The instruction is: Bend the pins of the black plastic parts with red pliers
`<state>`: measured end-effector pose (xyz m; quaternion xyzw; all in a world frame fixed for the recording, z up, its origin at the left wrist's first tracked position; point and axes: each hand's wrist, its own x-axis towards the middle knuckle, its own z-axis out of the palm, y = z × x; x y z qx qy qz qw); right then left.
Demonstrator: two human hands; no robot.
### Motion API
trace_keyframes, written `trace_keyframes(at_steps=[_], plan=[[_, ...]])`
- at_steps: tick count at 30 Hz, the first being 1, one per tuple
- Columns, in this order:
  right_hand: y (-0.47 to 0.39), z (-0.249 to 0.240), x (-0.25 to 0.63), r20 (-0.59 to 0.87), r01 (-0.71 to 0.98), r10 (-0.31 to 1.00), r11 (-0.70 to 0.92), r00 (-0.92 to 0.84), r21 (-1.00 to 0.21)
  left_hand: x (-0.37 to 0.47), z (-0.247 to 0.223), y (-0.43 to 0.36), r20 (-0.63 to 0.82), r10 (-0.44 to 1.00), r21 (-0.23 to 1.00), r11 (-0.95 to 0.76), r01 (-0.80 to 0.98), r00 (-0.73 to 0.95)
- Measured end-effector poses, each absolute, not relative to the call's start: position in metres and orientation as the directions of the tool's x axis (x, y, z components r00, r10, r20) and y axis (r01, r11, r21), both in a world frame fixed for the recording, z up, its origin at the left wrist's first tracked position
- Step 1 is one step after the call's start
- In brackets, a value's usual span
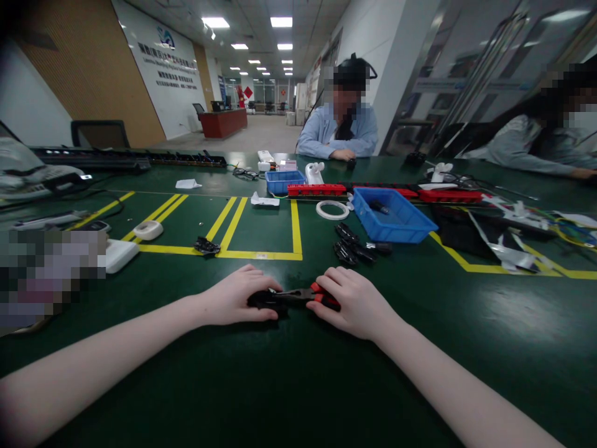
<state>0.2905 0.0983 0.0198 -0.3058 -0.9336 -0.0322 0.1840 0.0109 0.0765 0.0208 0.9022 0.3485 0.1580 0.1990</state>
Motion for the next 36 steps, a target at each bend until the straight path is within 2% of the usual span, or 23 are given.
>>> trace_keyframes(at_steps=[19, 36], plan=[[0.0980, 0.0179, 0.2901, 0.409, 0.597, 0.557, 0.802, -0.723, -0.037, 0.0127, 0.0256, 0.0708, 0.106, 0.746, 0.466, -0.621, 0.630, 0.657], [0.0966, 0.0197, 0.2898, 0.417, 0.632, 0.601, 0.771, -0.681, -0.080, 0.0124, 0.0236, 0.0719, 0.105, 0.742, 0.468, -0.624, 0.626, 0.662]])
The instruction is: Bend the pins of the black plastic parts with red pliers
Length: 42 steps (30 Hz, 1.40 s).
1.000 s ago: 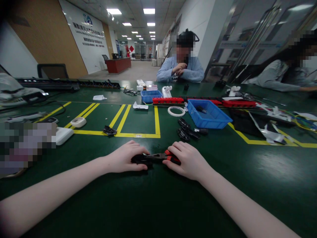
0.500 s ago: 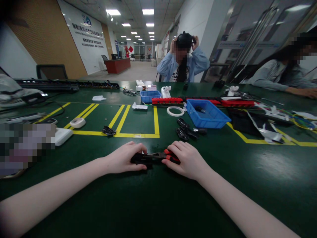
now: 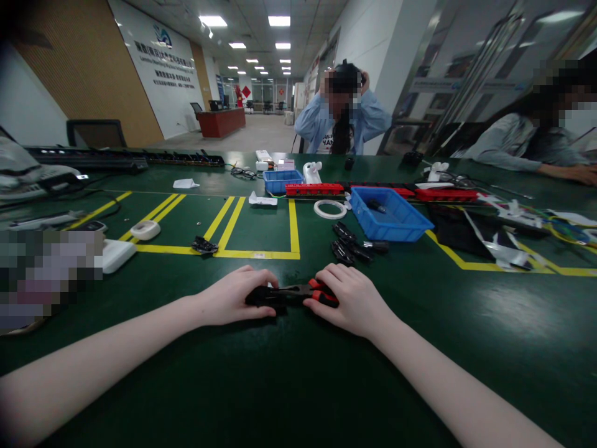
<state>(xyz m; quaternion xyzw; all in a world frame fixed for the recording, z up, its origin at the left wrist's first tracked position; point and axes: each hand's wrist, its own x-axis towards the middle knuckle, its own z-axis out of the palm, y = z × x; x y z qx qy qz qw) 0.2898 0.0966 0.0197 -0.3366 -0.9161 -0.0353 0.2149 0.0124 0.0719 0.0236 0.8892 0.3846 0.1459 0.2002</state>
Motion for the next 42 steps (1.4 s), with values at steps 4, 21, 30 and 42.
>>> trace_keyframes(at_steps=[4, 21, 30, 42], plan=[[0.0969, 0.0200, 0.2895, 0.400, 0.646, 0.619, 0.759, -0.676, -0.083, 0.0119, 0.0229, 0.0716, 0.116, 0.741, 0.468, -0.628, 0.622, 0.661], [0.0969, 0.0181, 0.2900, 0.431, 0.633, 0.586, 0.773, -0.687, -0.043, 0.0119, 0.0227, 0.0714, 0.122, 0.743, 0.471, -0.626, 0.621, 0.658], [0.0965, 0.0182, 0.2903, 0.437, 0.623, 0.580, 0.780, -0.688, -0.054, 0.0117, 0.0227, 0.0713, 0.137, 0.733, 0.476, -0.639, 0.605, 0.666], [0.0979, 0.0167, 0.2894, 0.456, 0.622, 0.561, 0.783, -0.691, -0.020, 0.0127, 0.0226, 0.0715, 0.136, 0.732, 0.454, -0.645, 0.614, 0.668]])
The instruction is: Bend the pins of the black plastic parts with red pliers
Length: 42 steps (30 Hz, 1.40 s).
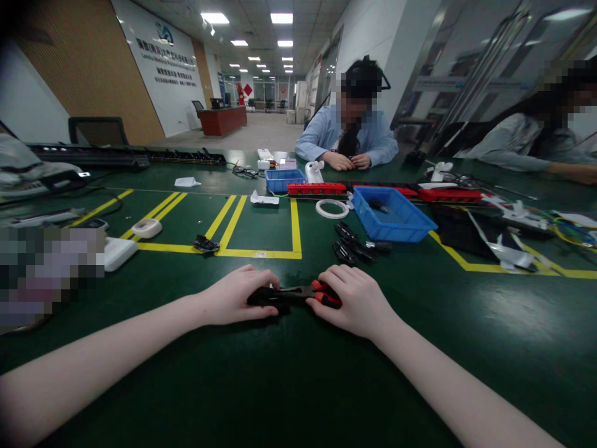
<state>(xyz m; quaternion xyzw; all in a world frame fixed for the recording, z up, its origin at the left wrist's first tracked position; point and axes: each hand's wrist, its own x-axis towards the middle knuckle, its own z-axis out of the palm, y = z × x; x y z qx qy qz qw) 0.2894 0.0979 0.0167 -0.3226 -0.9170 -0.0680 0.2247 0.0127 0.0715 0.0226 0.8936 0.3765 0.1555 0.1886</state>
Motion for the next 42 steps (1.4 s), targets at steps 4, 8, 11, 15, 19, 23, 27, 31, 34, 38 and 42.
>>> trace_keyframes(at_steps=[4, 8, 11, 15, 19, 23, 27, 31, 34, 38, 42], plan=[[0.0977, 0.0165, 0.2902, 0.463, 0.622, 0.556, 0.783, -0.690, -0.013, 0.0137, 0.0229, 0.0706, 0.147, 0.735, 0.430, -0.651, 0.626, 0.662], [0.0970, 0.0168, 0.2909, 0.467, 0.629, 0.562, 0.777, -0.683, -0.014, 0.0138, 0.0238, 0.0691, 0.164, 0.742, 0.433, -0.646, 0.629, 0.650], [0.0968, 0.0166, 0.2907, 0.473, 0.632, 0.560, 0.775, -0.680, -0.007, 0.0138, 0.0244, 0.0687, 0.170, 0.750, 0.433, -0.640, 0.635, 0.640], [0.0970, 0.0163, 0.2911, 0.485, 0.627, 0.546, 0.779, -0.683, 0.006, 0.0141, 0.0247, 0.0690, 0.168, 0.755, 0.439, -0.633, 0.638, 0.634], [0.0973, 0.0157, 0.2920, 0.497, 0.624, 0.538, 0.781, -0.681, 0.008, 0.0142, 0.0241, 0.0692, 0.166, 0.758, 0.439, -0.629, 0.641, 0.630], [0.0973, 0.0153, 0.2922, 0.501, 0.625, 0.541, 0.780, -0.676, 0.002, 0.0141, 0.0237, 0.0695, 0.158, 0.759, 0.443, -0.626, 0.641, 0.632], [0.0975, 0.0156, 0.2918, 0.489, 0.625, 0.544, 0.781, -0.681, 0.001, 0.0139, 0.0234, 0.0700, 0.162, 0.756, 0.436, -0.632, 0.641, 0.635], [0.0980, 0.0159, 0.2914, 0.474, 0.626, 0.552, 0.780, -0.686, -0.002, 0.0132, 0.0223, 0.0703, 0.174, 0.745, 0.425, -0.647, 0.633, 0.644], [0.0979, 0.0159, 0.2917, 0.469, 0.624, 0.554, 0.781, -0.688, -0.007, 0.0125, 0.0212, 0.0706, 0.180, 0.738, 0.421, -0.655, 0.628, 0.650], [0.0974, 0.0158, 0.2921, 0.464, 0.623, 0.555, 0.782, -0.690, -0.010, 0.0122, 0.0204, 0.0713, 0.192, 0.727, 0.417, -0.668, 0.616, 0.659], [0.0971, 0.0154, 0.2909, 0.481, 0.621, 0.543, 0.784, -0.689, 0.005, 0.0124, 0.0209, 0.0713, 0.186, 0.731, 0.416, -0.664, 0.621, 0.657]])
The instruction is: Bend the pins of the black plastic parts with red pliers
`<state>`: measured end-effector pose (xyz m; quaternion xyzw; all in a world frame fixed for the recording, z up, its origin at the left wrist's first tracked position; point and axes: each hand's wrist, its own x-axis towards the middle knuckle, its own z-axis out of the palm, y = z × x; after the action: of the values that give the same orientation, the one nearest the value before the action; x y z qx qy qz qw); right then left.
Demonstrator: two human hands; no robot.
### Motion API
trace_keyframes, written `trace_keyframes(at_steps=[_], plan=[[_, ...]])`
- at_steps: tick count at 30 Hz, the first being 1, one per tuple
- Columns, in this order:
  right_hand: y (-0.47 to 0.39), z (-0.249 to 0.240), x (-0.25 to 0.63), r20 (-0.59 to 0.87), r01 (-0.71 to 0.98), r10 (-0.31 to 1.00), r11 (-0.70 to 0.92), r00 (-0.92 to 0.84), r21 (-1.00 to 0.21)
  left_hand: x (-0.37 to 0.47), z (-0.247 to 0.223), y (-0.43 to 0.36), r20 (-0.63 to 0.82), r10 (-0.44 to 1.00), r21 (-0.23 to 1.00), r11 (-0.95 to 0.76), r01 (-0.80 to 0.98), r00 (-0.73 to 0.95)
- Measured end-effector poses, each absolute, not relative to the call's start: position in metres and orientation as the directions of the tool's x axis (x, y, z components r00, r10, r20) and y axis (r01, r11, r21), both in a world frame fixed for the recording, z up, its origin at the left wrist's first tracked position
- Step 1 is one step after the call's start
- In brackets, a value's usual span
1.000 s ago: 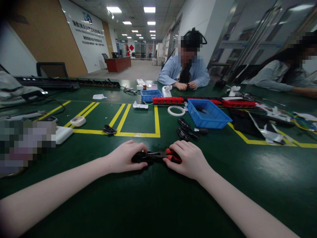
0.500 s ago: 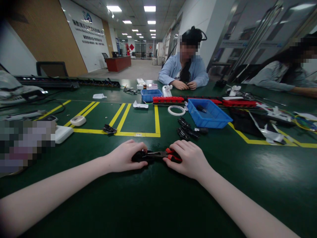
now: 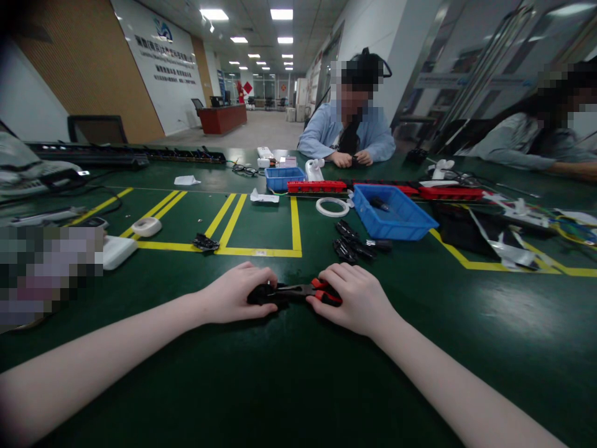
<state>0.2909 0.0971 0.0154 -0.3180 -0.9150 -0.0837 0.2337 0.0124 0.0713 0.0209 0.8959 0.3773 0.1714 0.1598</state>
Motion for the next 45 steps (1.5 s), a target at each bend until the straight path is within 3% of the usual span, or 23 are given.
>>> trace_keyframes(at_steps=[7, 19, 31, 45], plan=[[0.096, 0.020, 0.290, 0.556, 0.661, 0.567, 0.749, -0.607, -0.041, 0.012, 0.024, 0.071, 0.150, 0.737, 0.442, -0.646, 0.622, 0.659], [0.104, 0.023, 0.299, 0.300, 0.543, 0.550, 0.832, -0.779, -0.117, 0.013, 0.024, 0.071, 0.163, 0.737, 0.426, -0.653, 0.627, 0.656], [0.098, 0.018, 0.298, 0.488, 0.569, 0.502, 0.822, -0.714, -0.013, 0.012, 0.026, 0.071, 0.137, 0.734, 0.436, -0.648, 0.624, 0.665], [0.093, 0.018, 0.286, 0.507, 0.572, 0.494, 0.821, -0.706, -0.003, 0.011, 0.024, 0.072, 0.111, 0.751, 0.540, -0.595, 0.595, 0.651]])
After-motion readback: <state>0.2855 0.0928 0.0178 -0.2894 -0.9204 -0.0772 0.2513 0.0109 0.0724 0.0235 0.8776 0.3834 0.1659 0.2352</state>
